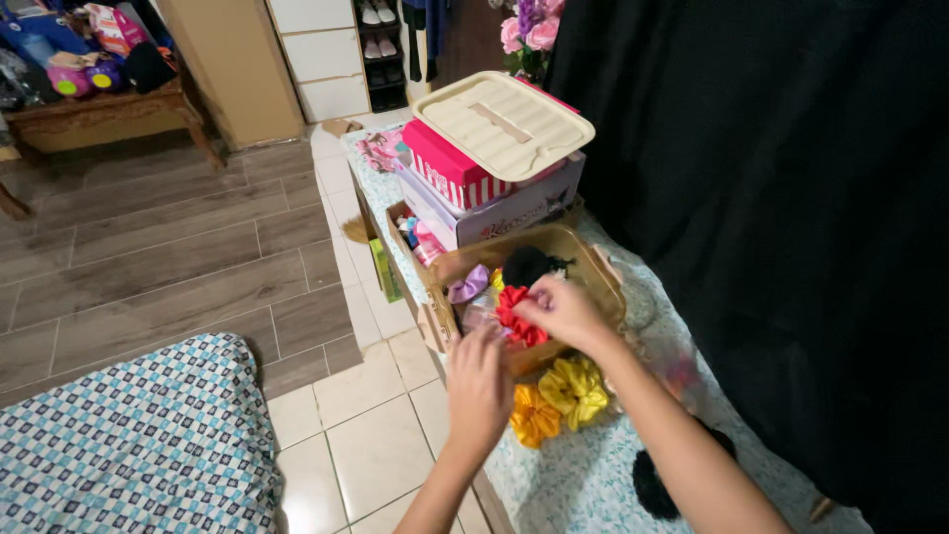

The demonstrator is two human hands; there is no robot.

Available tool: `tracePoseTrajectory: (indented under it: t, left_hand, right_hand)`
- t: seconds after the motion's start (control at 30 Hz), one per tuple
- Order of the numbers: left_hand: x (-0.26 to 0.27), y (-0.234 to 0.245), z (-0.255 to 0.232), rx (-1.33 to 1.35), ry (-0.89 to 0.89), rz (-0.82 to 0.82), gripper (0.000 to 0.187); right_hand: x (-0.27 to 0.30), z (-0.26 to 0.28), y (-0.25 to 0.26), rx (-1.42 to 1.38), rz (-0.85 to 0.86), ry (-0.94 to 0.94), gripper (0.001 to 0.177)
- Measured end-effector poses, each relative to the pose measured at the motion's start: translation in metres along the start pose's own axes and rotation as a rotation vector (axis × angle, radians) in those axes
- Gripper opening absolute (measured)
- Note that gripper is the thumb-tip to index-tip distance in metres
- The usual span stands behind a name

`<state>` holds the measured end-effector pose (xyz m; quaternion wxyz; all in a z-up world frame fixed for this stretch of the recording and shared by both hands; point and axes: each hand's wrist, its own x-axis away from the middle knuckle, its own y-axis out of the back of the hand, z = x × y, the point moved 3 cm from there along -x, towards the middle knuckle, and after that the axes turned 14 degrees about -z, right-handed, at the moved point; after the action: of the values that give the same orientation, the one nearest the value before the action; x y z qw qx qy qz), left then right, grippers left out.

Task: The person sorts various hair accessories, including scrunchies and headbands, into a transparent plastic bin and places them on a table.

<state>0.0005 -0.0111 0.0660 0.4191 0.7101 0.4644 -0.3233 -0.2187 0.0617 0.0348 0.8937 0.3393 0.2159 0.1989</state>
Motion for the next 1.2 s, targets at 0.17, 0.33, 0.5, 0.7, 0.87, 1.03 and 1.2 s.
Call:
tracePoseTrajectory:
  t: [0.17,0.33,0.5,0.7,0.87,1.03,1.2]
  left_hand:
    - [0.004,-0.001,0.021,-0.009,0.074,0.058,0.017]
    - [0.008,-0.006,0.02,-0.007,0.079,0.03,0.017]
    - [0.011,-0.013,0.019,-0.049,0.083,0.044,0.015]
    - [0.008,-0.024,0.019,-0.145,0.109,0.105,0.017]
    - [0.008,-0.021,0.02,-0.142,0.093,0.132,0.015]
    - [0.01,-0.019,0.019,-0.133,0.074,0.132,0.02]
    - [0.013,-0.019,0.022,-0.139,0.05,0.127,0.024]
  right_hand:
    - [-0.015,0.013,-0.019,0.324,0.017,0.315,0.042]
    - [-0.023,-0.001,0.048,-0.128,-0.148,0.172,0.03]
    - [0.014,-0.071,0.114,-0.478,-0.092,-0.164,0.03]
    - [0.098,-0.221,0.103,-0.179,-0.081,-0.617,0.023]
    - [0.115,-0.196,0.085,0.426,-0.27,0.193,0.025]
    - [0.069,-0.037,0.107,0.077,-0.451,-0.142,0.018]
    - [-0.018,0.027,-0.006,0.001,-0.1,0.333,0.019]
